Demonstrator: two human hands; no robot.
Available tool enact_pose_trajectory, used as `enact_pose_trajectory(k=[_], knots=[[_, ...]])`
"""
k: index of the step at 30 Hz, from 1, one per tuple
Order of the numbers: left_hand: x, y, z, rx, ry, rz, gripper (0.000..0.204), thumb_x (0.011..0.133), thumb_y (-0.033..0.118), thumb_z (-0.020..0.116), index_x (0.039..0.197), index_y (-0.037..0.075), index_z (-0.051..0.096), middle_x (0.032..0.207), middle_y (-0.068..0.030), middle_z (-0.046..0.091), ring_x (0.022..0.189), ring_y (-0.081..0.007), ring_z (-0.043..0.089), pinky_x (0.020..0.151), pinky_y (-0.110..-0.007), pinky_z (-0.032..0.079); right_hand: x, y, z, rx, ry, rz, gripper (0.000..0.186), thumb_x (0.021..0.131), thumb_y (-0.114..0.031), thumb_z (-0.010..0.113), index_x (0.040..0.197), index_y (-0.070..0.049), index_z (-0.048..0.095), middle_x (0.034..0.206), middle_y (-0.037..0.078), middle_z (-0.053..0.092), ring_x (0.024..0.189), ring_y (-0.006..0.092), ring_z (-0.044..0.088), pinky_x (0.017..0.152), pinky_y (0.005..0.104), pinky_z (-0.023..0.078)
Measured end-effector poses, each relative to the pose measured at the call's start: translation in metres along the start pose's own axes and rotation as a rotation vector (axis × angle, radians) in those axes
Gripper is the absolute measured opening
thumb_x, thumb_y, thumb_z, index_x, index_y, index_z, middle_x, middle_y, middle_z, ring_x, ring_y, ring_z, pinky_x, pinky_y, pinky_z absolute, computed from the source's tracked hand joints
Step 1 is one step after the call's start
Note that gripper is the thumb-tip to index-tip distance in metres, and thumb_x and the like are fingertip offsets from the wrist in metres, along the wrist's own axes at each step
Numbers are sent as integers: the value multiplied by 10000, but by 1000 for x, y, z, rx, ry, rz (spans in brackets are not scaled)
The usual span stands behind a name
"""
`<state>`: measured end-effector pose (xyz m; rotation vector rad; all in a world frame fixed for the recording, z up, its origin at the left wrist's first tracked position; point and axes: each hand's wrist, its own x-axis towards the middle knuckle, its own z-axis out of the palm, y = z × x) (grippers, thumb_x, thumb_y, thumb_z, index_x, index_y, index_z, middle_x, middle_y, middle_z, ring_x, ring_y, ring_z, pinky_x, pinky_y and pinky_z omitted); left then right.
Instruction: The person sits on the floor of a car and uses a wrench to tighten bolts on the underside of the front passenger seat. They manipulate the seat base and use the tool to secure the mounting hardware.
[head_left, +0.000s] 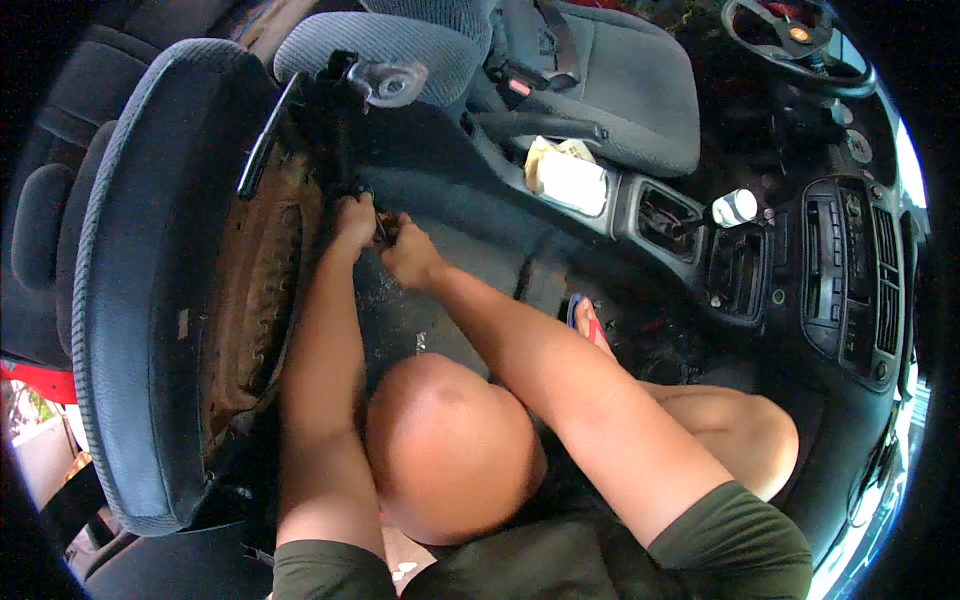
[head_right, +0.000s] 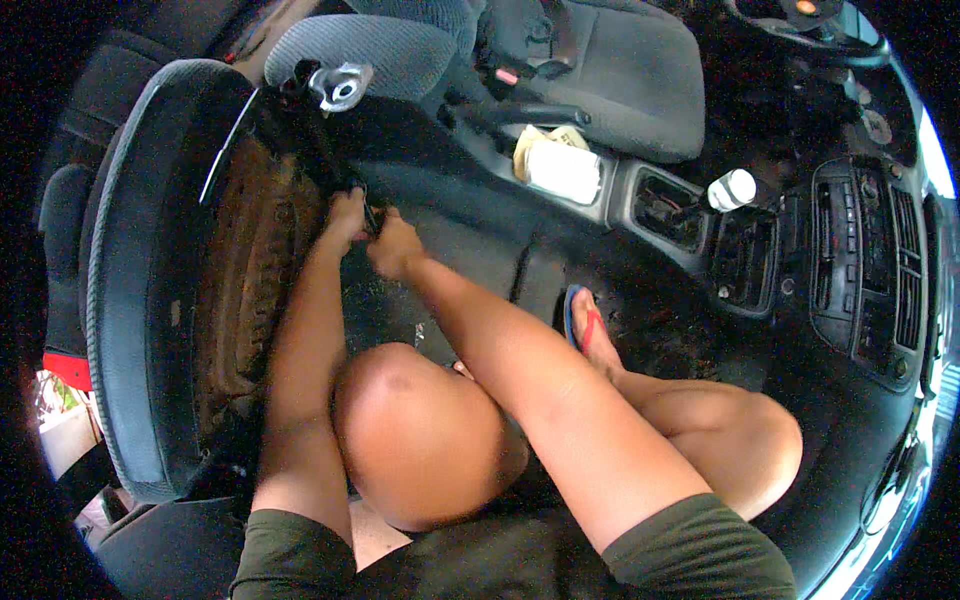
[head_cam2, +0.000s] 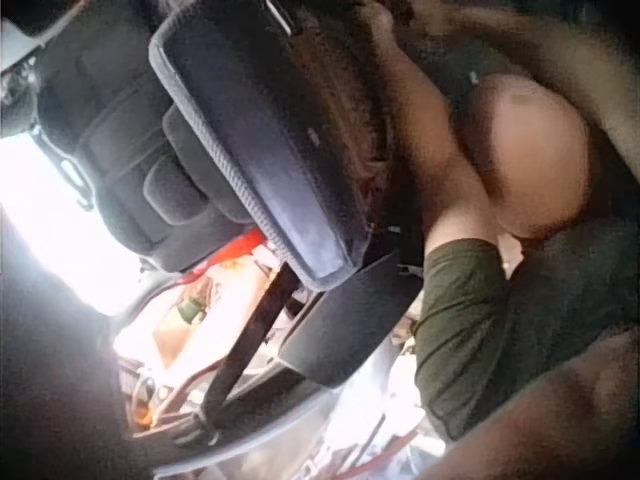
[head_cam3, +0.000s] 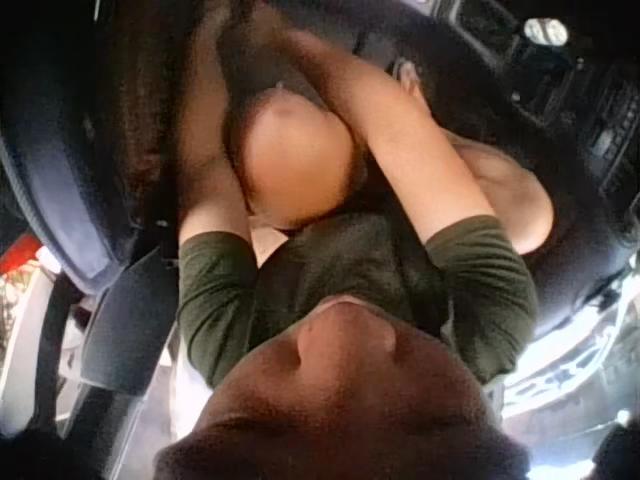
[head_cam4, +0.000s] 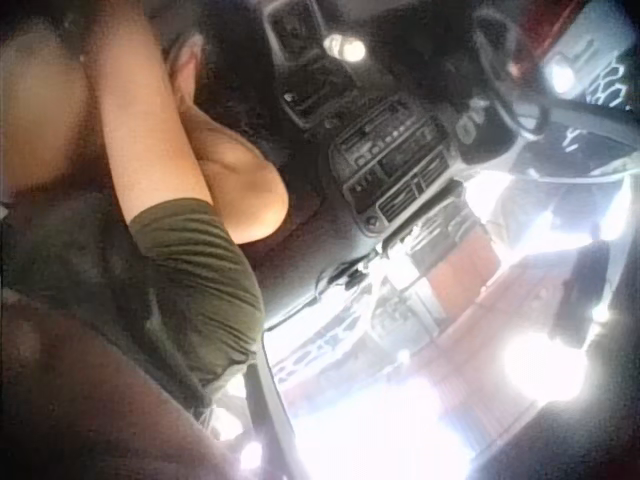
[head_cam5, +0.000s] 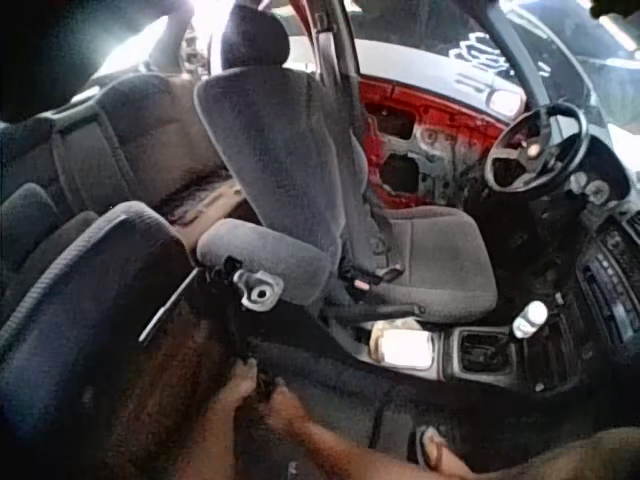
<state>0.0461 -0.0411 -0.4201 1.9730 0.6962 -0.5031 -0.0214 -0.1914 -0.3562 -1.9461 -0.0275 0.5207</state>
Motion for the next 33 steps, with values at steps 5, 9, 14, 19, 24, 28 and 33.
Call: enact_pose_trajectory(k=[5, 9, 14, 19, 24, 28, 33], knots=[[-30, 29, -13, 67, -252, -20, 426, 1001, 360, 387, 1226, 21, 512, 954, -121, 701, 935, -266, 661, 696, -470, 551, 9, 43, 11, 226, -48, 128, 427, 811, -117, 618, 1201, 27, 518, 866, 137, 647, 727, 218, 610, 628, 367, 484], [-41, 49, -20, 125, -288, -48, 373, 1002, 347, 417, 1266, 95, 495, 953, -76, 699, 922, -250, 656, 717, -463, 552, 8, 36, 17, 201, -128, 153, 476, 802, -131, 632, 1233, 28, 509, 886, 161, 649, 739, 236, 633, 616, 375, 492], [-57, 65, -56, 201, -419, -216, 320, 949, 225, 546, 1220, 56, 519, 1003, -118, 681, 882, -282, 669, 716, -501, 576, -10, -9, -4, -83, -471, 178, 558, 812, -175, 652, 1302, 7, 459, 965, 151, 641, 775, 241, 649, 633, 388, 514], [-48, 78, -13, 286, -275, -166, 332, 850, 170, 654, 1116, -18, 593, 1007, -188, 667, 763, -288, 691, 625, -464, 591, 27, 3, -37, -75, -737, 387, 501, 840, -198, 652, 1278, -31, 472, 986, 97, 622, 733, 217, 638, 634, 390, 526], [-59, 66, -5, 375, -14, -65, 391, 853, 137, 652, 1191, -41, 566, 856, -204, 687, 675, -302, 691, 558, -447, 546, 41, -28, -55, -170, -943, 216, 534, 852, -280, 636, 1293, -30, 468, 1041, 144, 611, 902, 243, 632, 697, 390, 530], [-80, 70, 0, 65, 115, -116, 392, 903, 99, 599, 1264, -20, 501, 871, -197, 681, 663, -284, 687, 543, -423, 531, 32, -24, -65, -349, -823, -143, 508, 875, -306, 593, 1271, -8, 484, 1107, 183, 620, 1017, 258, 620, 719, 389, 535], [-64, 58, 32, -271, 70, 40, 236, 976, 163, 534, 1161, 20, 509, 890, -96, 640, 642, -194, 634, 559, -334, 498, 20, 9, -48, 460, -456, 468, 435, 984, -368, 462, 1199, 7, 499, 872, 122, 634, 664, 207, 634, 517, 340, 523]])
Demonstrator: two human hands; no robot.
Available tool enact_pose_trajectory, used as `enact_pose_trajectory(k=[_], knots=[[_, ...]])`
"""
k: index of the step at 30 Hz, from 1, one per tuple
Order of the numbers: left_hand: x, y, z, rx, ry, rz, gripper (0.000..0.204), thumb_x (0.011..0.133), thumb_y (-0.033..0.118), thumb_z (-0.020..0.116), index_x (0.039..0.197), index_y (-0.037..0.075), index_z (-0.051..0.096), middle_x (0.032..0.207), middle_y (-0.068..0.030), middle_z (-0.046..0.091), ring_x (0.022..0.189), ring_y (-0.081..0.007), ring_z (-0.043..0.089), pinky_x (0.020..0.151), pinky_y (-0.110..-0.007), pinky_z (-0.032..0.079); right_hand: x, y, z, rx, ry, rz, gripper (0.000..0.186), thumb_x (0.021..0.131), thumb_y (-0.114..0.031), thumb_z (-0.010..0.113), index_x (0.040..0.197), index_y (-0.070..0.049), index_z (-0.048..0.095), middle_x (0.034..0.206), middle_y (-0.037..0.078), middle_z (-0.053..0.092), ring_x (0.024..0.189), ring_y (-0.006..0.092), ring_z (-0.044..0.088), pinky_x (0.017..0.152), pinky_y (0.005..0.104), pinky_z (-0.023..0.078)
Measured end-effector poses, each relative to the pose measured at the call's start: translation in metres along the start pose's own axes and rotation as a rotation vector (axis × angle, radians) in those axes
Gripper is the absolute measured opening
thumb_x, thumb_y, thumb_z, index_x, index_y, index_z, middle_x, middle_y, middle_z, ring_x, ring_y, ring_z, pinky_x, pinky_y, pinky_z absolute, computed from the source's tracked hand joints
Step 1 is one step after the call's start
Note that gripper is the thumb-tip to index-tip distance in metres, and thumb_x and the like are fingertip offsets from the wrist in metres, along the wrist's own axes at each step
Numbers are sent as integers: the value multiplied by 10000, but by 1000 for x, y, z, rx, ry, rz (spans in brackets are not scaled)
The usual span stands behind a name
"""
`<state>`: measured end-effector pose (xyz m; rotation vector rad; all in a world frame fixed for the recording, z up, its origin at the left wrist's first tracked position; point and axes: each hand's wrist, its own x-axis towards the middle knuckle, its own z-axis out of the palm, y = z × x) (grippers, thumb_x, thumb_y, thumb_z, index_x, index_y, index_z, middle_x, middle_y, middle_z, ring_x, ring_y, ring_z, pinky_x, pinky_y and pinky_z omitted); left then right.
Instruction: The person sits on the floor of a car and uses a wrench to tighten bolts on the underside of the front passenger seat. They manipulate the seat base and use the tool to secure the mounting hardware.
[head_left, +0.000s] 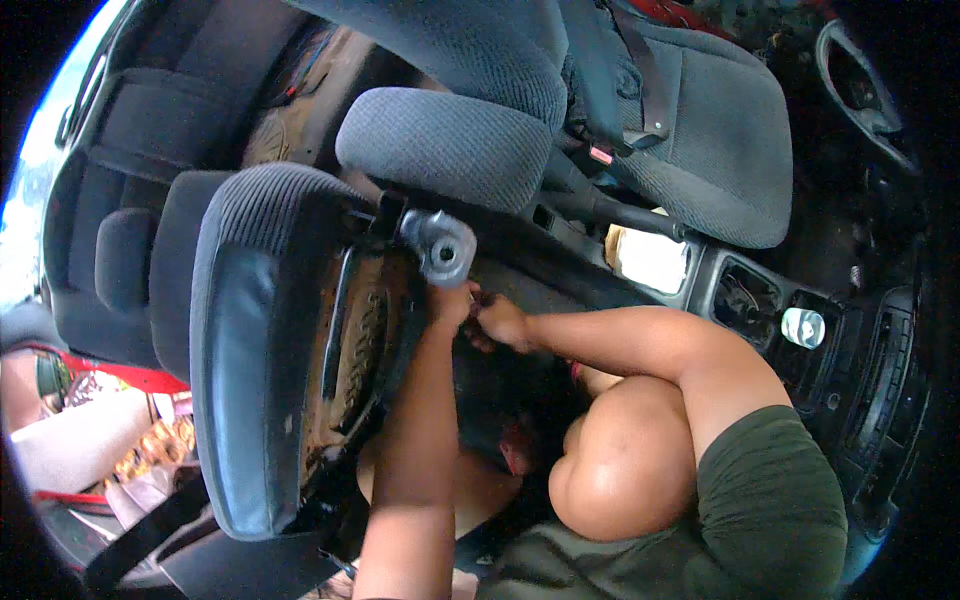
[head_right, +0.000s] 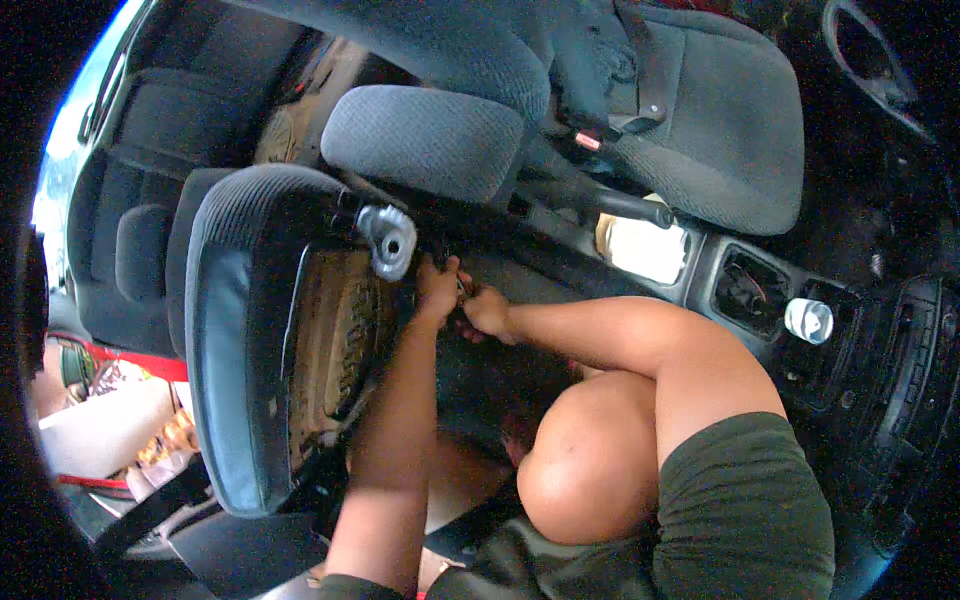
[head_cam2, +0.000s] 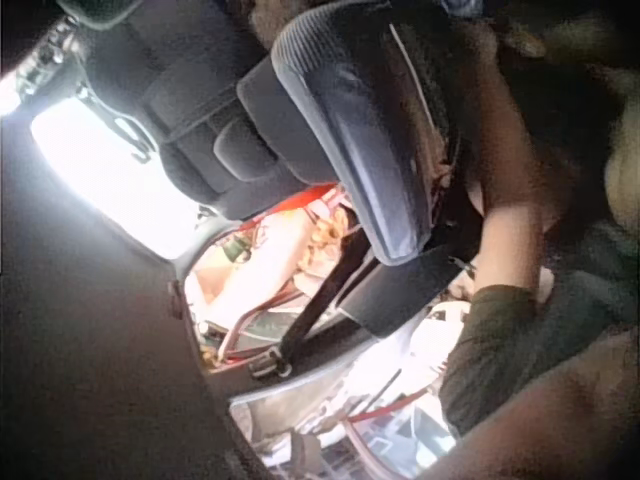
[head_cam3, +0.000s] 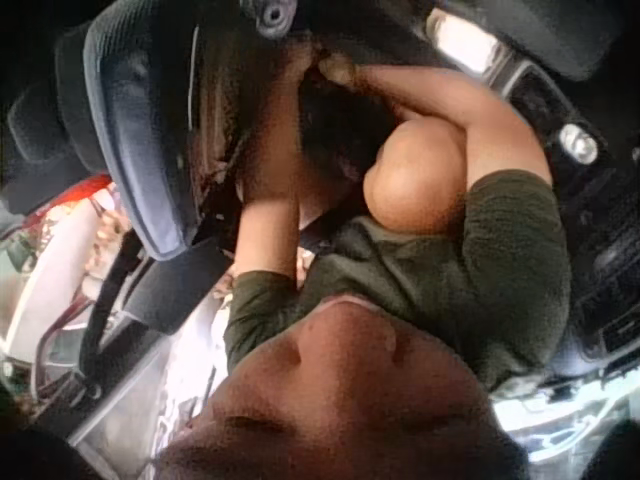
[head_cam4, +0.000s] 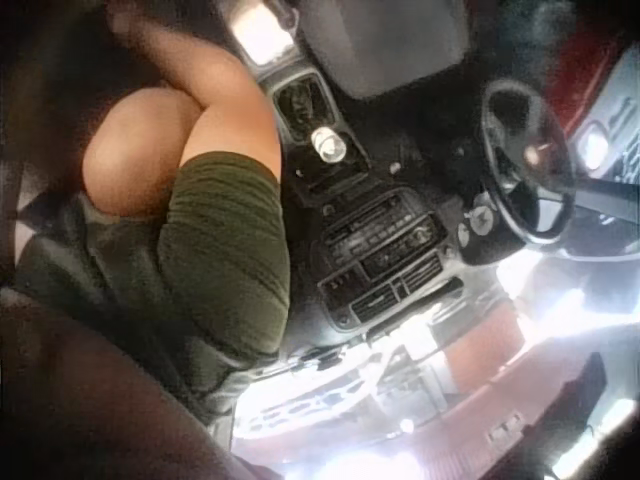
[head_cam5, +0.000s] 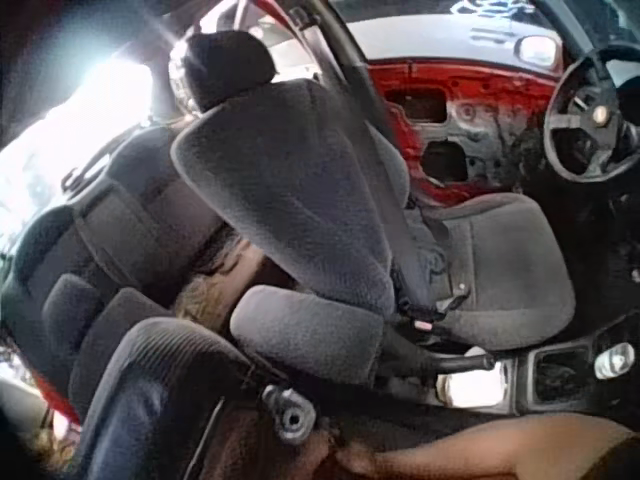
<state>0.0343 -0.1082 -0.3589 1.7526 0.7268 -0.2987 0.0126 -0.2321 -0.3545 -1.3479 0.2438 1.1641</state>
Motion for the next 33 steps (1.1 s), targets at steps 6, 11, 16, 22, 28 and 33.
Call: enact_pose_trajectory(k=[6, 11, 16, 22, 28, 33], knots=[[9, -24, 0, 95, 62, 87, 327, 930, 226, 614, 1144, 9, 495, 814, -73, 615, 636, -166, 586, 512, -319, 467, 17, -19, -19, -478, 21, -13, 422, 940, -298, 452, 1174, 47, 512, 840, 181, 658, 612, 290, 657, 490, 392, 541], [12, 5, 45, -107, 166, -228, 458, 934, 347, 613, 1132, -53, 507, 955, -118, 606, 739, -184, 609, 550, -339, 484, 22, -66, -80, -1208, -239, -96, 300, 867, -210, 551, 1006, 29, 667, 843, 252, 680, 826, 360, 692, 693, 480, 556], [49, -76, -11, 199, -114, -33, 430, 957, 412, 560, 1025, -12, 570, 834, -73, 620, 751, -165, 605, 592, -362, 483, 13, -27, -24, -732, 140, -32, 426, 945, -370, 478, 1110, -21, 657, 985, 245, 677, 896, 399, 663, 738, 466, 525], [21, -25, -52, 451, -212, -97, 514, 977, 522, 466, 913, 36, 622, 712, -51, 624, 646, -146, 562, 600, -315, 452, 51, 31, 65, 83, 33, -3, 499, 997, -470, 373, 1309, -102, 504, 911, 169, 662, 793, 288, 645, 691, 416, 499], [9, -13, -45, 157, -327, -194, 489, 997, 489, 451, 991, 28, 615, 730, -50, 639, 691, -171, 582, 690, -339, 466, 20, -5, 42, -209, 13, 101, 499, 981, -317, 424, 1414, -96, 314, 881, 158, 659, 689, 254, 655, 564, 397, 531], [6, -27, 7, -73, 53, -155, 453, 1000, 470, 465, 1135, 48, 561, 954, -80, 655, 871, -170, 593, 710, -344, 473, -7, -74, -34, -736, -218, -33, 544, 853, -183, 561, 1339, 39, 461, 984, 229, 663, 771, 311, 680, 737, 439, 551]])
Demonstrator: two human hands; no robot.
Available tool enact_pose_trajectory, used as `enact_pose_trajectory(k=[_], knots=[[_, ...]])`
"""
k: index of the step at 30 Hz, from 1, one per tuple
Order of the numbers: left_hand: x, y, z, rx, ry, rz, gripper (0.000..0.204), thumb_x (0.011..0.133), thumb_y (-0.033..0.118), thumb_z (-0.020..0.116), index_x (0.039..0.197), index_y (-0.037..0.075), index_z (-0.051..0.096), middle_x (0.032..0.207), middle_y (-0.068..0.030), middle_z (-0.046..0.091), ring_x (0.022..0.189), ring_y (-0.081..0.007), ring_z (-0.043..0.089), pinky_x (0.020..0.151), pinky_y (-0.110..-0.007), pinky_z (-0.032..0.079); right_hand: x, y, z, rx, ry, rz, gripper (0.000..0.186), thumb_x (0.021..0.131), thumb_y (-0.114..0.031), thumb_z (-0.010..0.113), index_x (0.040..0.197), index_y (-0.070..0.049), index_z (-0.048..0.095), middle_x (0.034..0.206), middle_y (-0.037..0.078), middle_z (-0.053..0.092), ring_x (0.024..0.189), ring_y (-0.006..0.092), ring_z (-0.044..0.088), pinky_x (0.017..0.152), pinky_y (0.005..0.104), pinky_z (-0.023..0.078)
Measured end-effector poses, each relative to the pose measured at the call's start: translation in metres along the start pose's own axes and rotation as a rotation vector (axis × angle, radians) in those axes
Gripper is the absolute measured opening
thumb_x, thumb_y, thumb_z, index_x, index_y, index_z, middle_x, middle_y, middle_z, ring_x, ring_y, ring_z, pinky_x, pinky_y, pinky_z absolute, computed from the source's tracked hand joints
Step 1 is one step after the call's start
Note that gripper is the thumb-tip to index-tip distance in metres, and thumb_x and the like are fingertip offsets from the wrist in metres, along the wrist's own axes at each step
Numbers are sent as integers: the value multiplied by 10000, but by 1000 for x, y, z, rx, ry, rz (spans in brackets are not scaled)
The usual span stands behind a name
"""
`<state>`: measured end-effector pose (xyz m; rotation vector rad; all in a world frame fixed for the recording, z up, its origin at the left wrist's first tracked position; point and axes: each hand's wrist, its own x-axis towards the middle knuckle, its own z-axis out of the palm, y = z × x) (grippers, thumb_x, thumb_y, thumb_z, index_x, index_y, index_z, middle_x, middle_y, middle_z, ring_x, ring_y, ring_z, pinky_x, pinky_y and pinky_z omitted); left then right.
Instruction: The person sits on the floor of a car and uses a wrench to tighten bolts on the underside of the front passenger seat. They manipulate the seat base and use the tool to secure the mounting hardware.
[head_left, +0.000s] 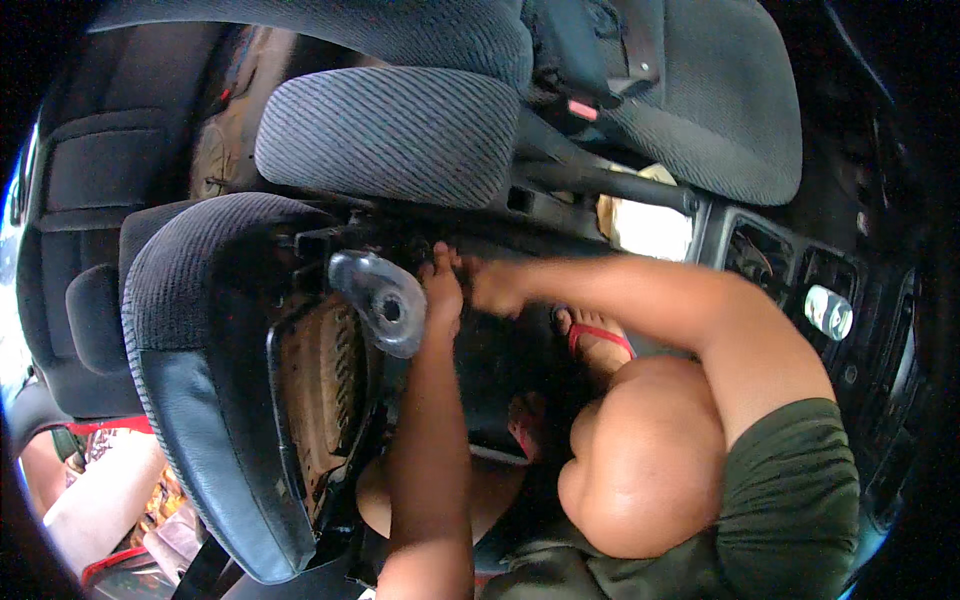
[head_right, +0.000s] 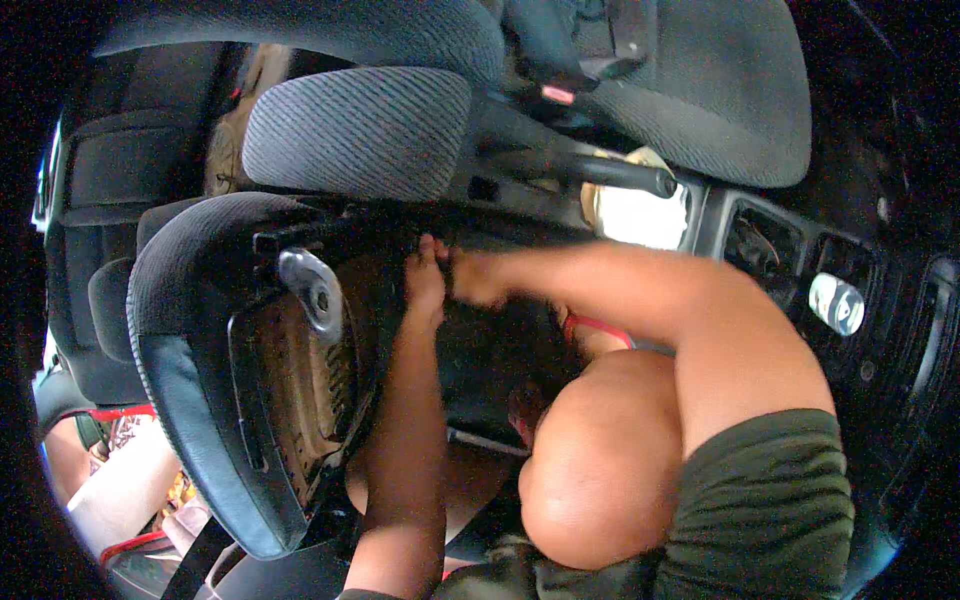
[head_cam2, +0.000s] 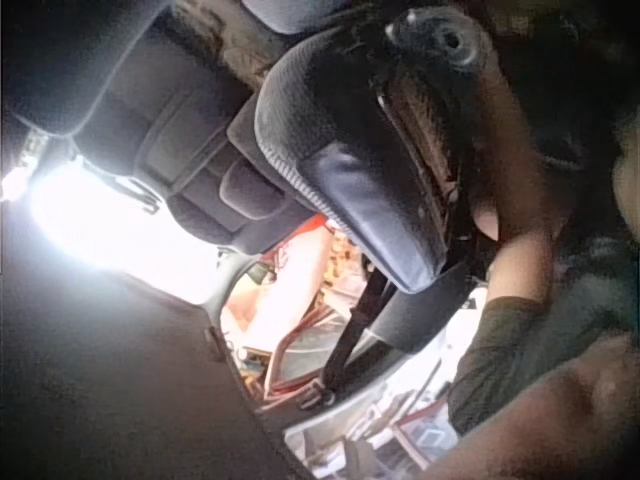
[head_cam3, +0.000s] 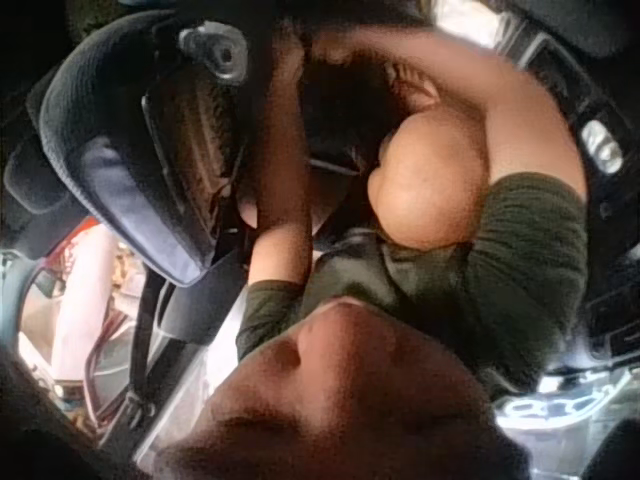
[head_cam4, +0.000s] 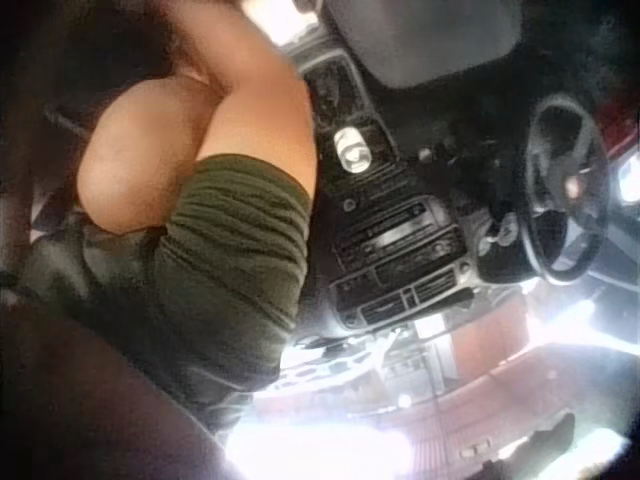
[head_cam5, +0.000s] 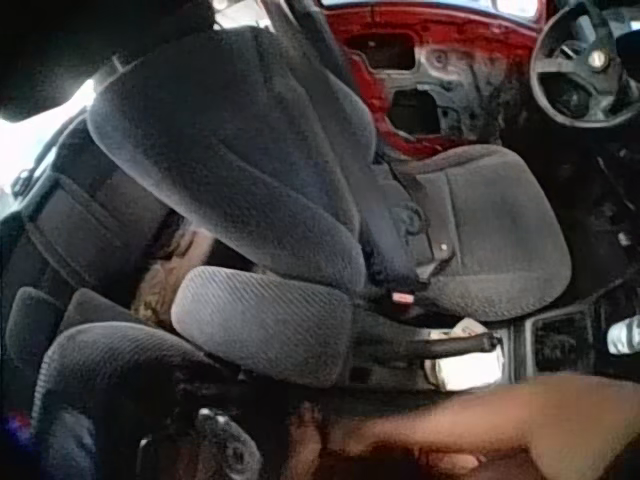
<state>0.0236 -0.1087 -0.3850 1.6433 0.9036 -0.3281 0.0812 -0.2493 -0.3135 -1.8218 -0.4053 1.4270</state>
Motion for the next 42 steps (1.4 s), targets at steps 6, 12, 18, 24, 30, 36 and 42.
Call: enact_pose_trajectory(k=[6, 12, 18, 24, 30, 36, 42], knots=[[-2, 8, 20, -311, -9, -134, 449, 1004, 453, 458, 1224, 63, 501, 906, -53, 682, 830, -171, 612, 625, -336, 481, 29, 40, 27, -326, 109, -9, 454, 913, -244, 526, 1295, 0, 501, 1086, 262, 643, 960, 429, 639, 795, 442, 536], [10, -3, -25, 276, -129, -141, 532, 1006, 433, 462, 1306, 0, 388, 840, -90, 678, 601, -165, 600, 579, -335, 479, 53, 17, 121, 695, 66, -4, 385, 960, -346, 432, 1221, -67, 477, 920, 101, 617, 735, 223, 594, 618, 395, 499], [30, -6, -58, 316, -277, -102, 708, 970, 480, 525, 1396, -7, 237, 743, -61, 597, 600, -176, 566, 595, -351, 499, 64, 4, 107, 658, -34, 90, 460, 954, -371, 454, 1283, -53, 405, 972, 130, 616, 798, 242, 608, 692, 415, 509], [-16, 26, 50, -482, 168, -164, 438, 979, 469, 517, 1077, 43, 493, 718, -32, 563, 649, -179, 541, 650, -367, 469, 43, 56, 2, -1049, -196, -522, 386, 829, -273, 640, 1119, -18, 638, 1122, 204, 662, 991, 363, 640, 890, 441, 497], [10, 11, 50, -180, 123, -141, 571, 1009, 437, 438, 1277, -67, 449, 924, -136, 634, 808, -226, 621, 719, -376, 503, 42, 77, 41, -48, 374, -223, 441, 864, -246, 600, 1239, -20, 549, 1211, 235, 616, 978, 389, 648, 788, 444, 523], [90, -76, -82, 1106, -32, 570, 806, 961, 554, 467, 1430, -82, 305, 892, -146, 627, 729, -263, 599, 704, -429, 493, 51, -11, 93, 762, -191, -9, 446, 998, -364, 419, 1325, -62, 440, 1152, 134, 582, 1015, 278, 607, 725, 451, 559], [52, -50, -38, 299, -194, 10, 710, 923, 580, 542, 1291, -17, 428, 765, -69, 530, 682, -216, 545, 680, -411, 495, 79, 53, 91, 424, -175, -11, 490, 995, -333, 423, 1382, -34, 397, 1310, 158, 513, 942, 333, 635, 773, 452, 574]])
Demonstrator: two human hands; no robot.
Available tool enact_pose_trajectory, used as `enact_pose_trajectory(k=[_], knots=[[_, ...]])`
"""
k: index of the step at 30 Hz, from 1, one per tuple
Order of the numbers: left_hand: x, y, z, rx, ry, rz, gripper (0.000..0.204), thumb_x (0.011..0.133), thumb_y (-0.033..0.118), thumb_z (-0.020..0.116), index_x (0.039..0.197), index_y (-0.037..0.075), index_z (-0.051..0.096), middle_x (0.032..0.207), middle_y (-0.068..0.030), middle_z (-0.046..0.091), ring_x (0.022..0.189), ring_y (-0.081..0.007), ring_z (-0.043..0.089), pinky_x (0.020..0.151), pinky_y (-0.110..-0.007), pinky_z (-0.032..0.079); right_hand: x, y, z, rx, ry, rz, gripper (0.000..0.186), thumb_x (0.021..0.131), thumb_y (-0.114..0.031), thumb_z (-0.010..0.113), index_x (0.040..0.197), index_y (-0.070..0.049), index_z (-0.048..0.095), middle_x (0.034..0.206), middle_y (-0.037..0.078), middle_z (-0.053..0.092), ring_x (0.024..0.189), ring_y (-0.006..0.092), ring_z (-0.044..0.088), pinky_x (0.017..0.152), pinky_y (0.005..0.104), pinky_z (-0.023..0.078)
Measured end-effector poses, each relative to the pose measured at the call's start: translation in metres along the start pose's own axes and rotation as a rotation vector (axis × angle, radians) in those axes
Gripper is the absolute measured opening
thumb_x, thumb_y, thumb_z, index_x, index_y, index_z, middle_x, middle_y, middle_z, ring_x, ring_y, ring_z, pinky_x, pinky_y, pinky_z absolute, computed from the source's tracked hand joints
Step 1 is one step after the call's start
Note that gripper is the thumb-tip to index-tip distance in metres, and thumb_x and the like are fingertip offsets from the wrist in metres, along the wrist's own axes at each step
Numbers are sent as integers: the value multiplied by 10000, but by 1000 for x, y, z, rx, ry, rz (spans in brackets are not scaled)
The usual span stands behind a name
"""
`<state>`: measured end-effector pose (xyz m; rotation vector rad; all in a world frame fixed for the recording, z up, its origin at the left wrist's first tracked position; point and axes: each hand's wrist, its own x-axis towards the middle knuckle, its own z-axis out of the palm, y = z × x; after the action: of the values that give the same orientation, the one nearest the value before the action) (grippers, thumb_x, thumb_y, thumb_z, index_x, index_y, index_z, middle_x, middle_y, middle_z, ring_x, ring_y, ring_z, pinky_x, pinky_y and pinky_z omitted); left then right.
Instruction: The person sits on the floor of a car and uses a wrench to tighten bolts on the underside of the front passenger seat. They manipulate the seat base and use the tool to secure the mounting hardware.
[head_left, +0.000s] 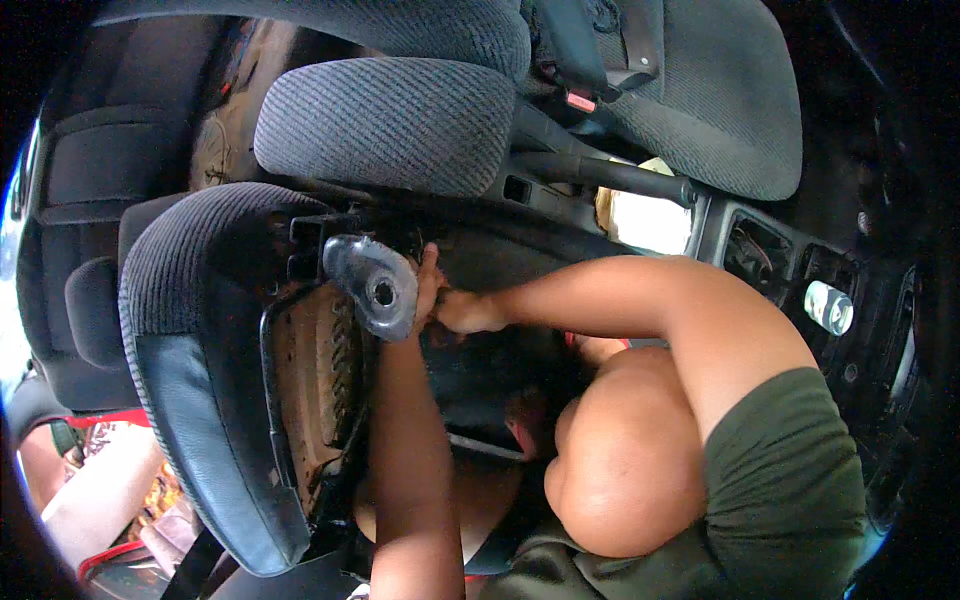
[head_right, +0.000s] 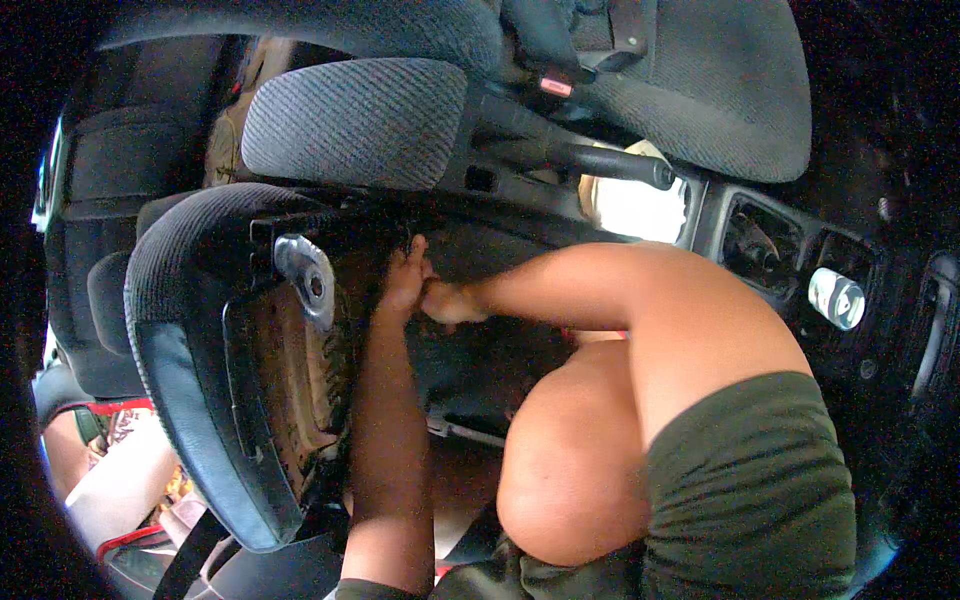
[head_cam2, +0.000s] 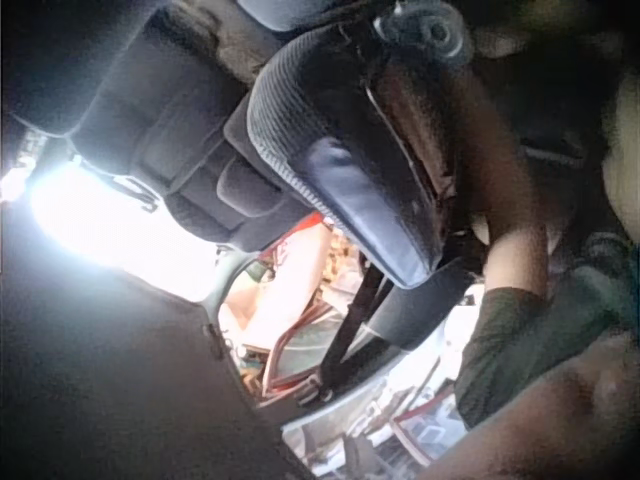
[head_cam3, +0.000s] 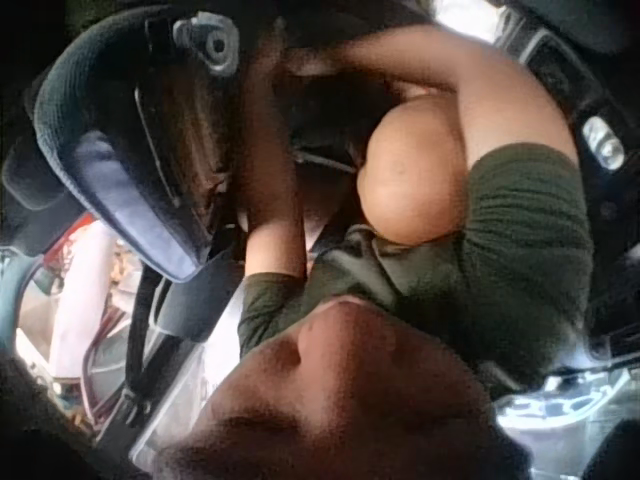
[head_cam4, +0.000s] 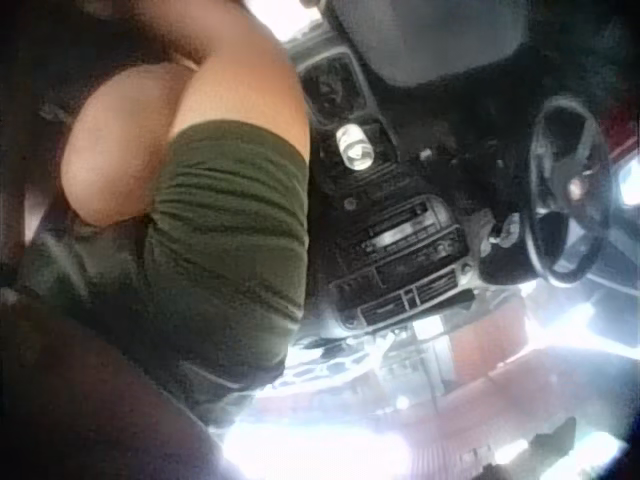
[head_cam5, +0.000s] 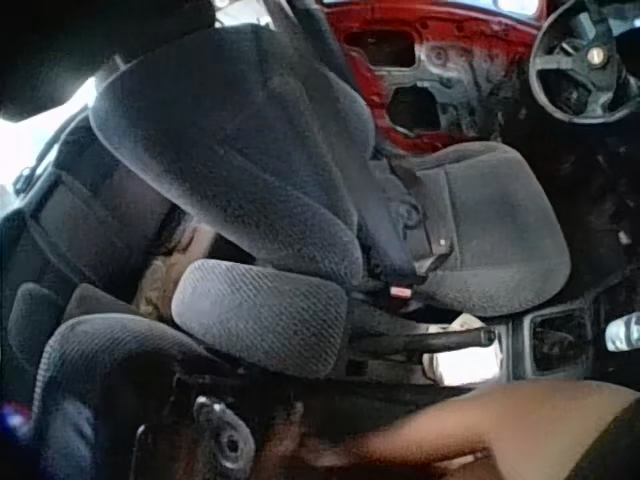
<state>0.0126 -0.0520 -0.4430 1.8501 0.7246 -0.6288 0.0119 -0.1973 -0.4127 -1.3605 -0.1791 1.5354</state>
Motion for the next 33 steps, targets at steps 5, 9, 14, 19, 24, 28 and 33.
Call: enact_pose_trajectory(k=[5, 9, 14, 19, 24, 28, 33], knots=[[-34, 87, 85, -995, 370, -160, 614, 952, 562, 502, 1198, 2, 447, 698, -26, 469, 619, -185, 515, 600, -368, 476, -72, -30, -82, -1039, 90, -327, 410, 831, -171, 602, 1196, 15, 578, 1103, 241, 642, 916, 407, 647, 731, 437, 539], [-44, 108, 96, -792, 355, -255, 533, 991, 521, 445, 1073, -3, 500, 797, -60, 510, 653, -194, 523, 619, -358, 473, -80, -9, -71, -644, 321, -226, 417, 844, -204, 594, 1216, -20, 565, 992, 219, 678, 867, 370, 668, 689, 427, 541], [10, -18, 3, 553, 520, 424, 560, 961, 554, 483, 1023, 2, 550, 718, -69, 539, 686, -186, 569, 647, -361, 478, -38, -33, 22, 142, -59, -46, 385, 992, -227, 395, 1273, 12, 503, 1198, 178, 591, 864, 266, 694, 627, 373, 579], [-3, 10, -37, 315, 23, 178, 578, 928, 592, 524, 1024, 23, 560, 714, -43, 517, 676, -166, 539, 659, -353, 470, -11, -52, 31, 187, -17, 64, 510, 1001, -353, 371, 1395, -31, 351, 1401, 158, 462, 831, 291, 678, 599, 444, 555], [-61, 83, 67, -617, 201, -127, 562, 946, 589, 490, 957, 29, 533, 690, -43, 490, 598, -159, 479, 572, -363, 461, -15, 58, -45, -632, 95, -540, 444, 932, -290, 451, 1254, 12, 497, 1283, 220, 542, 955, 394, 633, 822, 459, 512], [-28, 120, 81, -1203, 598, -220, 575, 960, 593, 446, 1089, 33, 456, 638, -33, 466, 496, -171, 458, 474, -336, 433, -61, -26, -103, -853, 246, -274, 266, 869, -171, 525, 993, 11, 674, 1089, 277, 632, 1059, 459, 567, 946, 488, 438], [-37, 92, 101, -667, 280, -204, 636, 980, 533, 453, 1280, -28, 447, 761, -149, 565, 635, -254, 556, 596, -404, 490, -107, -3, -56, -356, 259, 124, 436, 947, -361, 471, 1074, 24, 630, 1031, 240, 661, 878, 355, 646, 752, 439, 518]])
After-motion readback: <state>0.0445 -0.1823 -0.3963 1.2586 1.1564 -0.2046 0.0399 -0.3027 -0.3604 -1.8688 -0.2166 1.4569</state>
